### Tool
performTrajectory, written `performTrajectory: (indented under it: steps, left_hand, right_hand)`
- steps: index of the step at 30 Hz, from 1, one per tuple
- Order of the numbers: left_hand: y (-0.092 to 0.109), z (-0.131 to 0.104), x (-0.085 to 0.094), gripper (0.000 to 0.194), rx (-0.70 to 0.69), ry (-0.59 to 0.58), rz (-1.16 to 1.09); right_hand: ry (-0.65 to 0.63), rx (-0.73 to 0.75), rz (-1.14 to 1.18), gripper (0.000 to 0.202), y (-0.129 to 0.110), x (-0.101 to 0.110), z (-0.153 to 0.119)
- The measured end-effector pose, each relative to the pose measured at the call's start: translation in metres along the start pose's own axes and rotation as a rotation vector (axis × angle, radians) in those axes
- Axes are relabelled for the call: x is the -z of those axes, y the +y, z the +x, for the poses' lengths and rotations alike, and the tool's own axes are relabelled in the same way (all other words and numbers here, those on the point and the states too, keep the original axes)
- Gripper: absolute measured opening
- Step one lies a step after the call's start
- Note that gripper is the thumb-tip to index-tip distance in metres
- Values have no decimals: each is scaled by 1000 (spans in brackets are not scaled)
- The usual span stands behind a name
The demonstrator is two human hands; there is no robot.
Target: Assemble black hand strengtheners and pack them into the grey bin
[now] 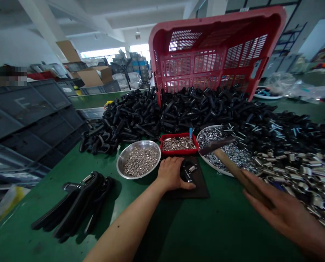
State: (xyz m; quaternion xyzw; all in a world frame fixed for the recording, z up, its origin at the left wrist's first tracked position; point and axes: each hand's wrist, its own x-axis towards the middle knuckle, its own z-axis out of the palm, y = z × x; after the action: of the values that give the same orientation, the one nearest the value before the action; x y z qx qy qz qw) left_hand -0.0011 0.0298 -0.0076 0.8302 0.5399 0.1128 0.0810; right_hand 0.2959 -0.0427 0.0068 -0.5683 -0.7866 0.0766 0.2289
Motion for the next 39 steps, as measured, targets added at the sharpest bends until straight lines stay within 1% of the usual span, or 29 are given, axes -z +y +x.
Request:
performTrajectory:
  steps: [2,4,6,7,9,11,12,13,16,18,19,21,23,25,26,28,30,31,33,34,35,36,38,39]
  left_hand:
    - [0,0,0,97,-8,12,-2]
    - [0,0,0,97,0,14,1]
    - [-1,0,-1,98,11,13,-1]
    - [-1,0,-1,98,10,12,-5]
    - [-3,0,-2,100,-5,10,-16]
    - [-4,1,-3,101,-13,10,-21]
    - [-4,1,-3,102,-9,13,-21]
    - [-5,1,-4,103,0,18,-22]
    - [-5,0,-3,102,12,31,-39]
    - [-5,0,-2,101,10,27,-48]
    - [-5,0,-2,101,7,19,-48]
    - [-5,-1,-1,102,-2,5,-41]
    - [-4,-3,0,104,-4,13,-21]
    - [1,-10,0,104,17,76,17]
    - [4,-14,-1,100,32,113,41]
    - [12,-24,-3,85,59,156,87]
    - [17,-32,-8,70,70,136,123]
    - [19,-35,-10,66,61,113,138]
    - [18,-36,-14,66,22,83,160]
    - [17,-35,-15,67,-6,77,167]
    - [15,-33,-14,67,-30,70,167]
    - [14,-31,-12,66,-46,64,163]
    - [12,-26,-3,62,-54,47,138]
    - [12,-24,4,58,-48,36,119]
  right_hand:
    - [-7,161,-43,59,-12,-9,-13]
    - [-69,257,-65,61,-19,-15,-15]
    - [-141,285,-60,62,-22,-16,-10]
    - [-150,288,-56,62,-24,-14,-6]
    - [-97,286,-53,63,-30,-9,0]
    - [-1,282,-55,64,-38,-6,6]
    - [26,289,-55,64,-41,-5,9]
    - [23,303,-54,64,-43,-6,12]
    - [-116,362,-39,62,-40,-12,18]
    - [-168,361,-13,60,-34,-13,18]
    - [-163,328,13,58,-31,-12,17]
    - [-151,180,102,56,-24,-6,15]
    - [-158,-51,229,57,-18,2,15]
    - [-159,-258,335,60,-7,12,22]
    - [-151,-324,356,62,1,16,28]
    - [-144,-380,314,63,23,24,43]
    - [-176,-343,164,62,51,30,58]
    - [-194,-300,57,61,65,33,64]
    - [-186,-207,-209,57,86,36,73]
    - [-157,-169,-348,53,91,36,76]
    - [-110,-135,-470,47,90,34,77]
    - [-49,-94,-559,40,83,30,78]
    - [68,49,-600,32,55,18,79]
    - [102,173,-543,34,35,9,79]
